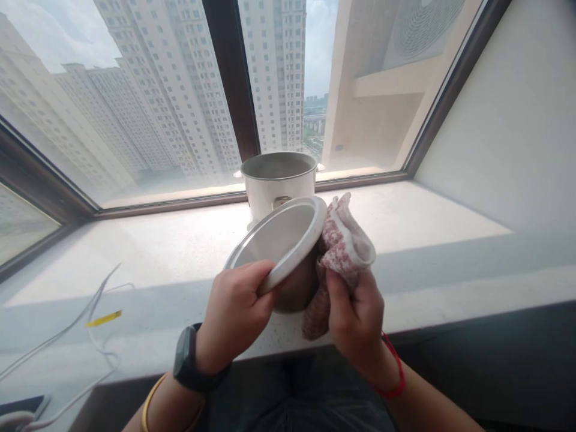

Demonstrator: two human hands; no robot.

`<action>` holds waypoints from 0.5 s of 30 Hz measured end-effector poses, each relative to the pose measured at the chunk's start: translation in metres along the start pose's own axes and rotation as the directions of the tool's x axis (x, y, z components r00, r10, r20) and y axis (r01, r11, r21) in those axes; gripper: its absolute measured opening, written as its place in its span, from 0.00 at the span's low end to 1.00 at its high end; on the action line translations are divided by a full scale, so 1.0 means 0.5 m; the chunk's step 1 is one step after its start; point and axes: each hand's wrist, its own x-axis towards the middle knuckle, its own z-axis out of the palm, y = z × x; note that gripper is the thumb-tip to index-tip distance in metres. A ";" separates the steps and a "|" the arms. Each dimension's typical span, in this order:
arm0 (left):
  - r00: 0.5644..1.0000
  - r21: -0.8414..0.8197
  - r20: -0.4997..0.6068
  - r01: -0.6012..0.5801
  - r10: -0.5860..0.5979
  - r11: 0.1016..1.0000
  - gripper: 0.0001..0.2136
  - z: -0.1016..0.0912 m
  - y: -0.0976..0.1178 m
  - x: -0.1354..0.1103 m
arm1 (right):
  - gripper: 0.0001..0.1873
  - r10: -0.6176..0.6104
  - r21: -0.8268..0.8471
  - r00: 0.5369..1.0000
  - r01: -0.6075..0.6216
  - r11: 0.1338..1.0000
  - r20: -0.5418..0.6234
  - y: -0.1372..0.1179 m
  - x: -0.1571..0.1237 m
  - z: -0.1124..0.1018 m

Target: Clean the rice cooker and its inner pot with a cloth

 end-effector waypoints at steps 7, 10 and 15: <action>0.973 -0.333 -0.221 -0.008 -0.070 0.943 0.06 -0.015 -0.003 -0.008 | 0.19 -0.401 -0.142 0.880 0.444 0.885 0.253 -0.076 0.021 0.025; 0.944 -0.355 -0.303 0.011 -0.126 0.935 0.08 -0.017 -0.009 -0.014 | 0.17 -0.419 -0.155 0.869 0.467 0.871 0.262 -0.079 0.075 0.025; 0.916 -0.319 -0.312 0.147 -0.251 0.936 0.16 -0.019 -0.019 -0.047 | 0.12 -0.016 -0.005 0.940 0.019 1.000 0.341 -0.029 0.209 0.023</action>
